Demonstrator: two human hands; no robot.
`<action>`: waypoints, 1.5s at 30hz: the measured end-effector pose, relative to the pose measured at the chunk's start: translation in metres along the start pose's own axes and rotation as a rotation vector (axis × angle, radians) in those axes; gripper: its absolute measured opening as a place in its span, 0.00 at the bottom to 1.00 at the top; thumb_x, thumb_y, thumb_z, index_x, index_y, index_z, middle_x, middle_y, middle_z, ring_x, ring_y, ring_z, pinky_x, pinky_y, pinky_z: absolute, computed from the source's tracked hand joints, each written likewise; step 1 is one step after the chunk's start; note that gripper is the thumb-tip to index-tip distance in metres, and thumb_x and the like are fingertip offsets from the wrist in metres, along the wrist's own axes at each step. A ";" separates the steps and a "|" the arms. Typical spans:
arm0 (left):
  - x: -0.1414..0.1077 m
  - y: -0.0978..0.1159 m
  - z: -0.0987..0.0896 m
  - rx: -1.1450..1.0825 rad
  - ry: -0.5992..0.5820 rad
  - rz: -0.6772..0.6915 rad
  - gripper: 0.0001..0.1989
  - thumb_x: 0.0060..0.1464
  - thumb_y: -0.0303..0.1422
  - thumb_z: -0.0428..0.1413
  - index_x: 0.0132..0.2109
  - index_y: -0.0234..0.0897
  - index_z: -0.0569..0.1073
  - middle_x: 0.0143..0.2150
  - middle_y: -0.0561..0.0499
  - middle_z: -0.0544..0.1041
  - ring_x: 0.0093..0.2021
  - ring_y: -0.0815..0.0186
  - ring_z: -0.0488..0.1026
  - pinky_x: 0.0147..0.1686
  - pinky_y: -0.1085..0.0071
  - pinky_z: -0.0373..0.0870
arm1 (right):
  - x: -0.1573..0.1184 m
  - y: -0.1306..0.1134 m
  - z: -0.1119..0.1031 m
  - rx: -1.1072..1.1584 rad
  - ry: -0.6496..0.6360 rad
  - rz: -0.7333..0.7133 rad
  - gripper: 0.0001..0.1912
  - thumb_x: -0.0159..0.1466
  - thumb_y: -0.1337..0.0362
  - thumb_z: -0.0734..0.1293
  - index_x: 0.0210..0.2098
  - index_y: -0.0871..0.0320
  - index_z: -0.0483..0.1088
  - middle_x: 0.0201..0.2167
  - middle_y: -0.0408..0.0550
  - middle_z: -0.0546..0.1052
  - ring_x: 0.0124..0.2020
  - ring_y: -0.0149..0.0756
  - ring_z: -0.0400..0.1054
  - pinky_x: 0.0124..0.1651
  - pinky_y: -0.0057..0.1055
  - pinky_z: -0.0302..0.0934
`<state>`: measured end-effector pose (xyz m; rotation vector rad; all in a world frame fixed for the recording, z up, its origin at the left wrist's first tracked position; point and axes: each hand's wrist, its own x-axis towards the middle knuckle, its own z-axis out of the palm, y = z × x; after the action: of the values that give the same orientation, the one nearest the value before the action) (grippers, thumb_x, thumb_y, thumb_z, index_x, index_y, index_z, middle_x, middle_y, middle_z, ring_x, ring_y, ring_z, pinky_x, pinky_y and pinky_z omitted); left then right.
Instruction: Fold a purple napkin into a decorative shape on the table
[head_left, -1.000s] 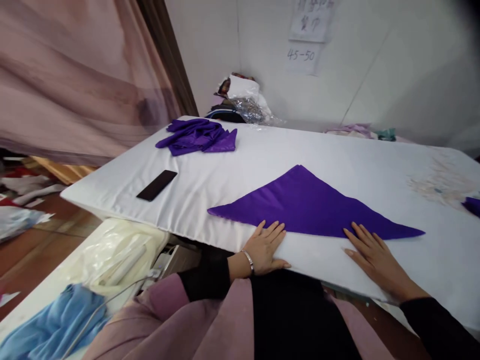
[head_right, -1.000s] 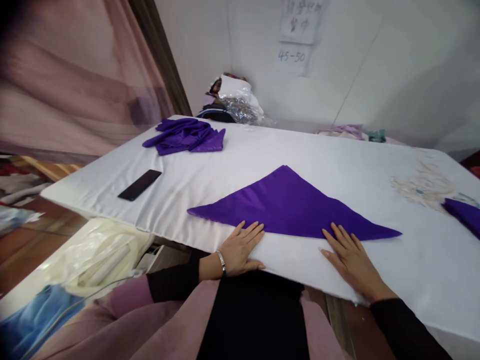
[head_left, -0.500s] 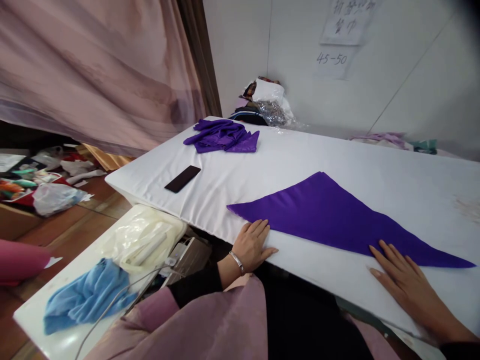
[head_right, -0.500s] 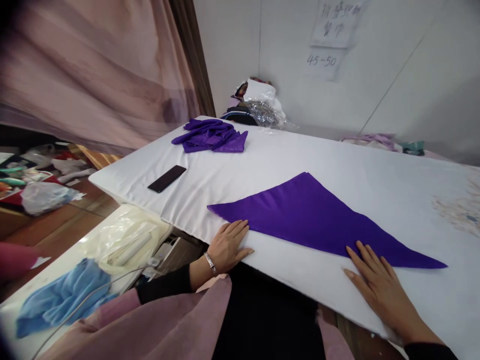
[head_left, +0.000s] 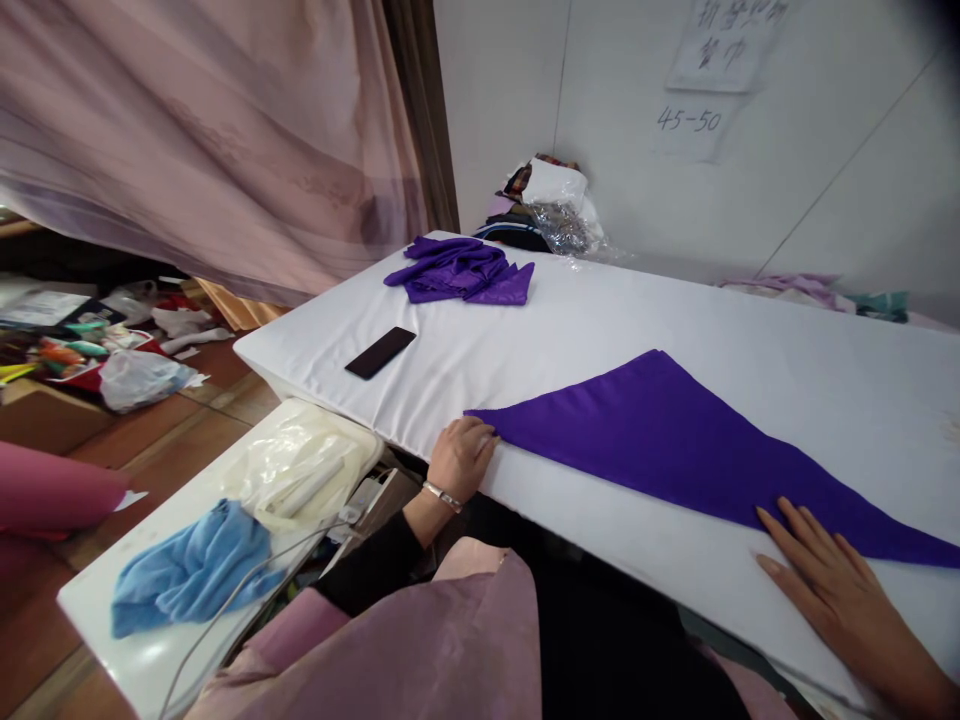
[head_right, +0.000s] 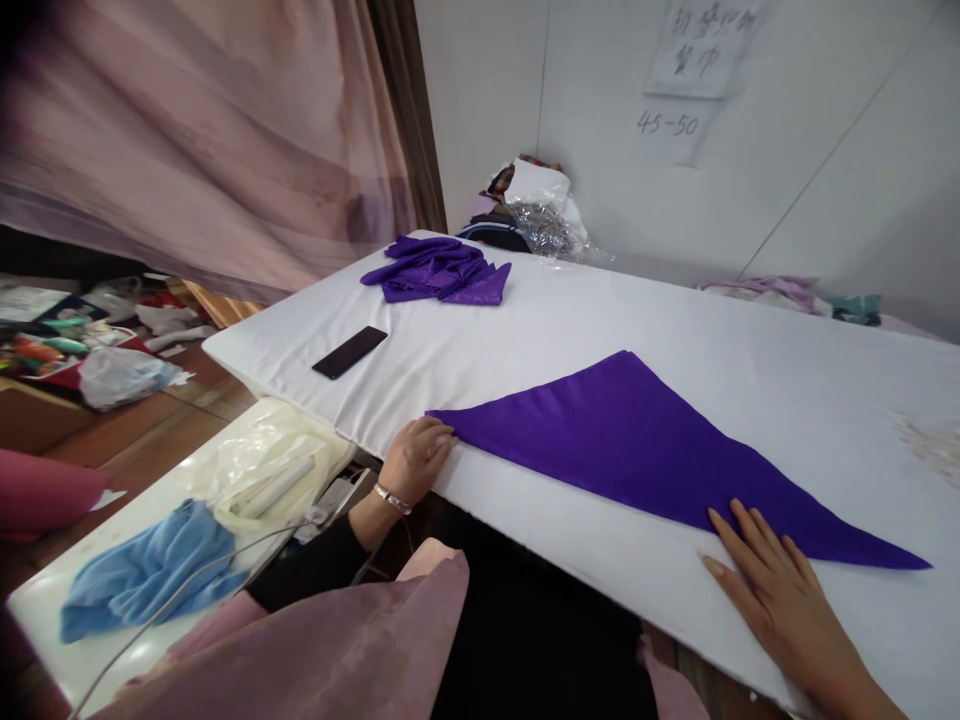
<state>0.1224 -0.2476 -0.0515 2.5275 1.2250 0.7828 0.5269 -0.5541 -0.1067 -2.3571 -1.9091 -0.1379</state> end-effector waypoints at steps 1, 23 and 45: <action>0.004 -0.006 -0.002 -0.039 0.050 -0.061 0.12 0.57 0.38 0.51 0.43 0.39 0.74 0.42 0.47 0.74 0.41 0.63 0.71 0.42 0.65 0.68 | 0.000 -0.001 -0.001 0.006 -0.001 0.004 0.32 0.64 0.47 0.51 0.65 0.51 0.49 0.67 0.47 0.48 0.65 0.54 0.46 0.61 0.55 0.48; 0.053 -0.044 -0.018 -0.684 -0.283 -0.505 0.16 0.42 0.34 0.56 0.41 0.34 0.75 0.25 0.53 0.75 0.24 0.70 0.71 0.26 0.72 0.70 | 0.000 -0.002 -0.003 0.003 -0.008 0.008 0.33 0.64 0.45 0.50 0.64 0.52 0.50 0.67 0.49 0.48 0.65 0.53 0.45 0.61 0.54 0.46; 0.037 -0.044 -0.005 -0.024 -0.161 -0.243 0.10 0.52 0.31 0.51 0.39 0.39 0.75 0.35 0.50 0.75 0.36 0.63 0.72 0.37 0.68 0.68 | 0.002 -0.004 -0.006 0.020 -0.013 0.025 0.33 0.63 0.45 0.51 0.64 0.52 0.52 0.66 0.49 0.50 0.65 0.54 0.47 0.62 0.54 0.46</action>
<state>0.1097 -0.1916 -0.0518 2.3119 1.4214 0.5239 0.5235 -0.5522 -0.1008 -2.3741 -1.8764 -0.1011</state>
